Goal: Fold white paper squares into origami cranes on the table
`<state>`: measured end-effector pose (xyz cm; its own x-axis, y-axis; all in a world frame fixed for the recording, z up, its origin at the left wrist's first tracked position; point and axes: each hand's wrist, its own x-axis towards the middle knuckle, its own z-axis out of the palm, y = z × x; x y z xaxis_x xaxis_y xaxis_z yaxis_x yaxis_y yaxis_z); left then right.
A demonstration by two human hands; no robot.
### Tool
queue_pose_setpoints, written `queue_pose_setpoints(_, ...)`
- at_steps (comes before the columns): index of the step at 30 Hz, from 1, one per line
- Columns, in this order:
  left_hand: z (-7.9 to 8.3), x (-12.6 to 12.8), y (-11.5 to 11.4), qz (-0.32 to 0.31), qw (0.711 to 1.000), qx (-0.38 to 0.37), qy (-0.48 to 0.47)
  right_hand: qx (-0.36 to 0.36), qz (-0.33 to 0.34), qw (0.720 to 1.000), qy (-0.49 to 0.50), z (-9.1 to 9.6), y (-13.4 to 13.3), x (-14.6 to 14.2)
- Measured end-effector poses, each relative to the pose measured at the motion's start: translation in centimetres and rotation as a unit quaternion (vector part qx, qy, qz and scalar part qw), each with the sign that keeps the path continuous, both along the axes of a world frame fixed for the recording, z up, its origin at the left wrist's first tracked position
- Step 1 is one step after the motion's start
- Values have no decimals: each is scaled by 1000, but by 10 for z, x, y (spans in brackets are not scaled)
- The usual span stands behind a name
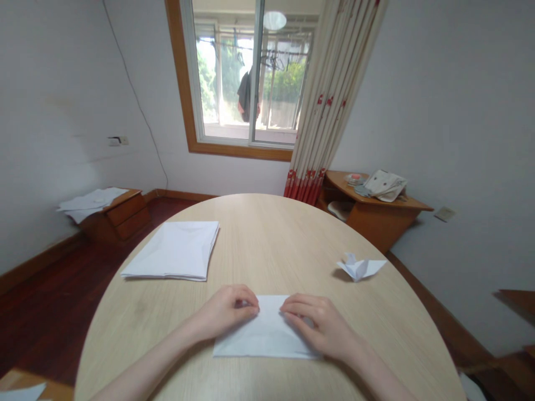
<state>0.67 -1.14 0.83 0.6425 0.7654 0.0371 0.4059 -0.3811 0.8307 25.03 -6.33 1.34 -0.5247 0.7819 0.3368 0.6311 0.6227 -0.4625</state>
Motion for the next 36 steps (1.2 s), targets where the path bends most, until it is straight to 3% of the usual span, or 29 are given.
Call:
queue_pose_setpoints(8, -15, 7, -9, 31, 991, 105, 78, -44, -14, 995, -86, -10, -2, -13)
queue_pose_setpoints(17, -16, 11, -16, -13, 958, 236, 164, -83, -58, 985, -143, -7, -8, -24)
queue_pose_setpoints(25, -43, 19, -16, 3, 910, 335, 245, -73, -74, 980, -171, -29, 1, -22)
queue_pose_setpoints(30, -56, 16, -13, 6, 906, 349, 239, -62, -62, 982, -169, -38, 7, -23)
queue_pose_setpoints(36, -54, 15, -11, -8, 900, 335, 277, -72, -55, 981, -171, -39, 10, -22)
